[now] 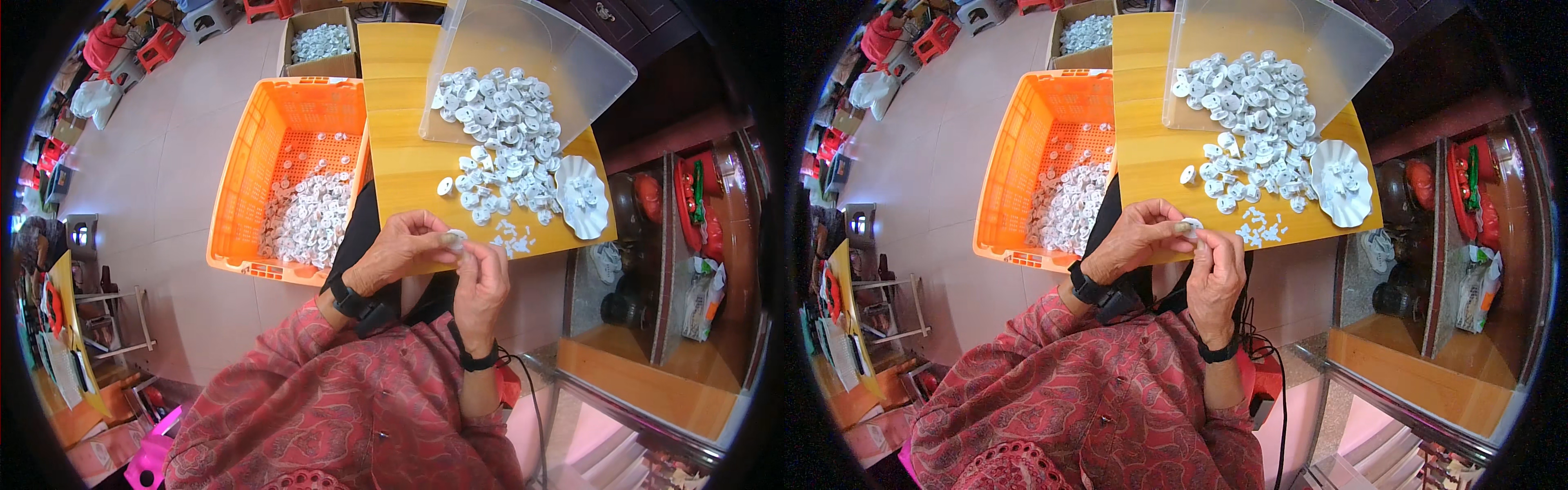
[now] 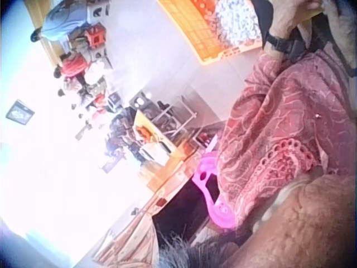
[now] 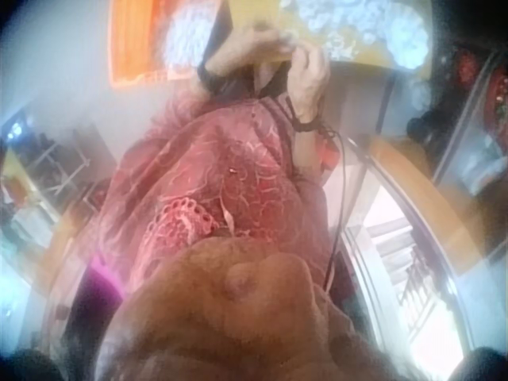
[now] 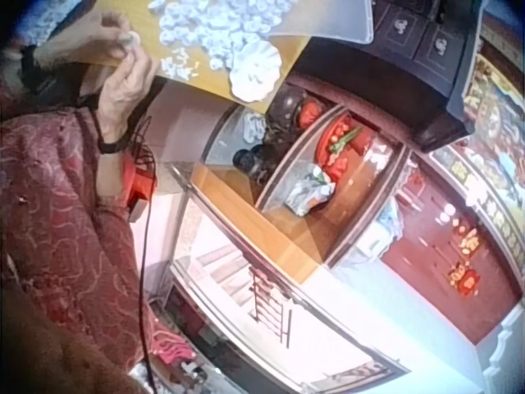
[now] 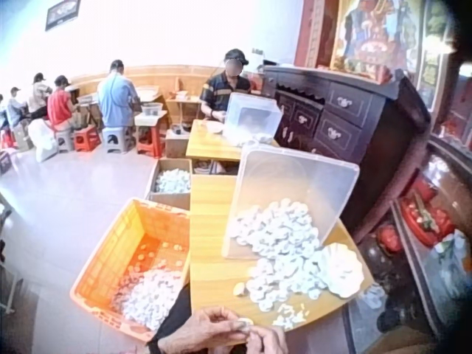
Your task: The recorder is manually assembling small white plastic components by joining two parts together.
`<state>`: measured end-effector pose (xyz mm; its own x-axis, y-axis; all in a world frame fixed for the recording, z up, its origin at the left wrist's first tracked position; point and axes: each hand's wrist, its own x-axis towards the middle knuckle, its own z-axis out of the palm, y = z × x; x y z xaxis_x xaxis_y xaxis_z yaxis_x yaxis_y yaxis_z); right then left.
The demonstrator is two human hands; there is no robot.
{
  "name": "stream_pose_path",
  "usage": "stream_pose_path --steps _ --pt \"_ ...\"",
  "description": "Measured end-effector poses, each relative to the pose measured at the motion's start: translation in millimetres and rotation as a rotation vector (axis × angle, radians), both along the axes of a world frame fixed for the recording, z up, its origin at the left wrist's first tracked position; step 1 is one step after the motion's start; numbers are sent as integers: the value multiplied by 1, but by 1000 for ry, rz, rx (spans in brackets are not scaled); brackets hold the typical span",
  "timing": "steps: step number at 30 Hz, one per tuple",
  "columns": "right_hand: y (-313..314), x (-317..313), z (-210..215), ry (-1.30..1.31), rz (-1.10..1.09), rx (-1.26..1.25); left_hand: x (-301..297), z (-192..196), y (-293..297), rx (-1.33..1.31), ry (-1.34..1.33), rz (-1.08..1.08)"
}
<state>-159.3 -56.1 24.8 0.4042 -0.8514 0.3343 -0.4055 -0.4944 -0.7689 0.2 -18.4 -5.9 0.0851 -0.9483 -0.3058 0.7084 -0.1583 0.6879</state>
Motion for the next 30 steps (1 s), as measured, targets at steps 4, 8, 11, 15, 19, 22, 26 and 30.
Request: stream_pose_path --steps 4,8,11,15,19,22,26,30 --pt "4 5 0 -80 -30 5 -1 -7 6 -30 134 -5" --pt "7 4 -2 -122 -60 98 -1 -14 8 -100 136 -5" --pt "7 3 -3 -95 -61 55 0 -16 9 -122 132 -13" --pt "9 5 5 -97 -46 45 2 -21 10 -120 202 -40" --pt "9 7 9 -69 3 -11 1 -16 11 -84 204 -37" --pt "10 8 8 -62 1 -12 -1 -20 12 -111 184 -31" --pt "10 8 6 -70 -30 36 -3 -16 13 -97 147 -24" --pt "10 9 6 -76 -39 48 -4 -18 13 -116 155 -16"
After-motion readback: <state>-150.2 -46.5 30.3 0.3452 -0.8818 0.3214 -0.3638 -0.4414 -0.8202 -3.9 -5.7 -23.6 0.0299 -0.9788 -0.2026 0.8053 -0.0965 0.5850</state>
